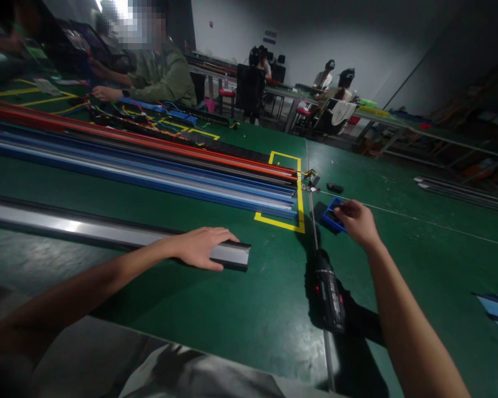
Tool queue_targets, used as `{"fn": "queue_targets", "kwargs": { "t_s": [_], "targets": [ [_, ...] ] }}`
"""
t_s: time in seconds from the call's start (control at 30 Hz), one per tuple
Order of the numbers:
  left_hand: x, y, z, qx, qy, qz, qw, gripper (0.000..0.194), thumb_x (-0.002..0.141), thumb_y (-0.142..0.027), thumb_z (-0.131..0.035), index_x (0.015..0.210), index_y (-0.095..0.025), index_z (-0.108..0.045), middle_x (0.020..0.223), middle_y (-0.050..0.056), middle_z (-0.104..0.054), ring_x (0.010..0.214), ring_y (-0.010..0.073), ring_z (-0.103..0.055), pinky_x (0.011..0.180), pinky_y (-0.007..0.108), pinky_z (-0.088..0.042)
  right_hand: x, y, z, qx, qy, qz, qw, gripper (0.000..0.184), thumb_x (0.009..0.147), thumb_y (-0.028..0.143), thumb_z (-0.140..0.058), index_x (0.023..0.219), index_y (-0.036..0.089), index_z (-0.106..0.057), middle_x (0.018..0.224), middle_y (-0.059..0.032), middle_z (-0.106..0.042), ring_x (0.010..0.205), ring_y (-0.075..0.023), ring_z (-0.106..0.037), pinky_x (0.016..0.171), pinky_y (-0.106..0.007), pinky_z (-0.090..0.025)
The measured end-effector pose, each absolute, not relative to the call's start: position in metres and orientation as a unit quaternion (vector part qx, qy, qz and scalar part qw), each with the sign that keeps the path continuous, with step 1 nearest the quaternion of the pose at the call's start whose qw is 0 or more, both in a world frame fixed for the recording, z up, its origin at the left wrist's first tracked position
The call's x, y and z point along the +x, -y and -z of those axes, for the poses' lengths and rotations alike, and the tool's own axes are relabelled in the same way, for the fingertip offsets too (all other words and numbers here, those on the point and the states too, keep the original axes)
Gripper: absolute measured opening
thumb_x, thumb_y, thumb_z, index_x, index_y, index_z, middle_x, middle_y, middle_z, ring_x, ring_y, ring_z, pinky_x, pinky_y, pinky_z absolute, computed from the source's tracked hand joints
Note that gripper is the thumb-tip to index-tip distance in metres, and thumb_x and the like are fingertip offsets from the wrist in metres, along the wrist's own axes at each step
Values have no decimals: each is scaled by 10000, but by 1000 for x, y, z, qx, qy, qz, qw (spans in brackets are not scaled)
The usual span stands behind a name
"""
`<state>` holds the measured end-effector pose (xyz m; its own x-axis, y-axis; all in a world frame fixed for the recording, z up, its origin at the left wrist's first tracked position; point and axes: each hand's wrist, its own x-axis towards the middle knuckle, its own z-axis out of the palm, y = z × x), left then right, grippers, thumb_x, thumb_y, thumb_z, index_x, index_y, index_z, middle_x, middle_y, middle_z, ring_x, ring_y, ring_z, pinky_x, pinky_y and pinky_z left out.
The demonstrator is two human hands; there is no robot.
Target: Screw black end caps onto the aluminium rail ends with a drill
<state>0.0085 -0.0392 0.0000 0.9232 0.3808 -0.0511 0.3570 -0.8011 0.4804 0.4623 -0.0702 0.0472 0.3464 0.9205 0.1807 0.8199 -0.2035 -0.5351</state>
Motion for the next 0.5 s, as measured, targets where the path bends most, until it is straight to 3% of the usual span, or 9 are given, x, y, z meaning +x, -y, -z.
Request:
{"fn": "queue_targets", "kwargs": {
  "t_s": [0.1, 0.17, 0.27, 0.5],
  "targets": [
    [2, 33, -1, 947, -203, -18, 250, 706, 803, -544, -705, 1400, -241, -482, 1375, 77, -591, 1225, 272, -588, 1009, 361, -452, 405, 88, -34, -713, 618, -154, 292, 207, 858, 365, -691, 956, 192, -636, 950, -82, -738, 817, -209, -703, 735, -287, -564],
    [-1, 28, -2, 945, -206, -16, 254, 706, 796, -537, -709, 1399, -249, -484, 1380, 72, -590, 1222, 269, -591, 996, 350, -459, 362, 100, -22, -627, 688, -223, 290, 164, 872, 345, -690, 925, 196, -647, 896, -70, -727, 814, -224, -698, 742, -321, -564],
    [-4, 23, -3, 942, -210, -14, 261, 690, 783, -515, -717, 1381, -252, -494, 1369, 64, -598, 1211, 265, -597, 991, 342, -464, 311, 111, -7, -537, 777, -221, 242, 37, 903, 229, -649, 879, 207, -665, 865, -48, -707, 802, -214, -669, 742, -323, -534],
    [-8, 17, -2, 940, -214, -26, 262, 674, 751, -487, -743, 1337, -246, -513, 1339, 60, -616, 1183, 267, -609, 984, 341, -465, 285, 117, 6, -439, 862, -201, 157, 206, 892, 46, -590, 947, 213, -697, 946, -54, -679, 876, -211, -655, 809, -320, -523]
  ]
}}
